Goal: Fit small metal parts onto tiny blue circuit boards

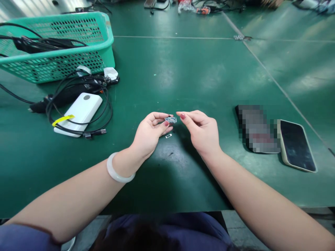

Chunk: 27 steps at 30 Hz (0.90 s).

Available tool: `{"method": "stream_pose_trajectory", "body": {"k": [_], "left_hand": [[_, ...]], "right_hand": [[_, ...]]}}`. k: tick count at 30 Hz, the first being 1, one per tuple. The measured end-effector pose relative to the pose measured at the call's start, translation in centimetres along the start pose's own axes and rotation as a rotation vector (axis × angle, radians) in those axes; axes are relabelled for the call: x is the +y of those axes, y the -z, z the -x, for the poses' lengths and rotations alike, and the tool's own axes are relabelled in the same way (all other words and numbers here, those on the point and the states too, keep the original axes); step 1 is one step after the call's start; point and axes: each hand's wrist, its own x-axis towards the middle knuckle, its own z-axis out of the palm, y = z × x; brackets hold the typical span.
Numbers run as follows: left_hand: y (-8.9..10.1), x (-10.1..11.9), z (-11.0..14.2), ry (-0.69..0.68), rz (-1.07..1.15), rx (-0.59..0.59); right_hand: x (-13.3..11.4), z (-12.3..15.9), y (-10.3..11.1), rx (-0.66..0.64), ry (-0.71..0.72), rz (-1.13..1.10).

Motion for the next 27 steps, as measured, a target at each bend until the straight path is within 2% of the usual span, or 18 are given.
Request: {"method": "stream_pose_trajectory", "body": {"k": [4, 9, 13, 15, 22, 27], "left_hand": [[0.2, 0.1, -0.1, -0.006, 0.051, 0.056], [0.4, 0.1, -0.2, -0.009, 0.112, 0.084], [0.4, 0.2, -0.2, -0.001, 0.089, 0.08], [0.4, 0.3, -0.1, 0.009, 0.076, 0.079], [0.1, 0.4, 0.0, 0.047, 0.002, 0.045], [0.1, 0.4, 0.1, 0.055, -0.018, 0.037]], "right_hand": [[0.6, -0.8, 1.9, -0.007, -0.032, 0.151], [1.9, -2.4, 5.0, 0.054, -0.007, 0.541], [2.9, -3.2, 5.8, -0.08, -0.058, 0.729], [3.4, -3.4, 5.5, -0.1, -0.047, 0.753], [4.5, -3.8, 4.8, -0.047, -0.013, 0.702], [4.2, -4.0, 5.2, -0.054, -0.07, 0.612]]}}
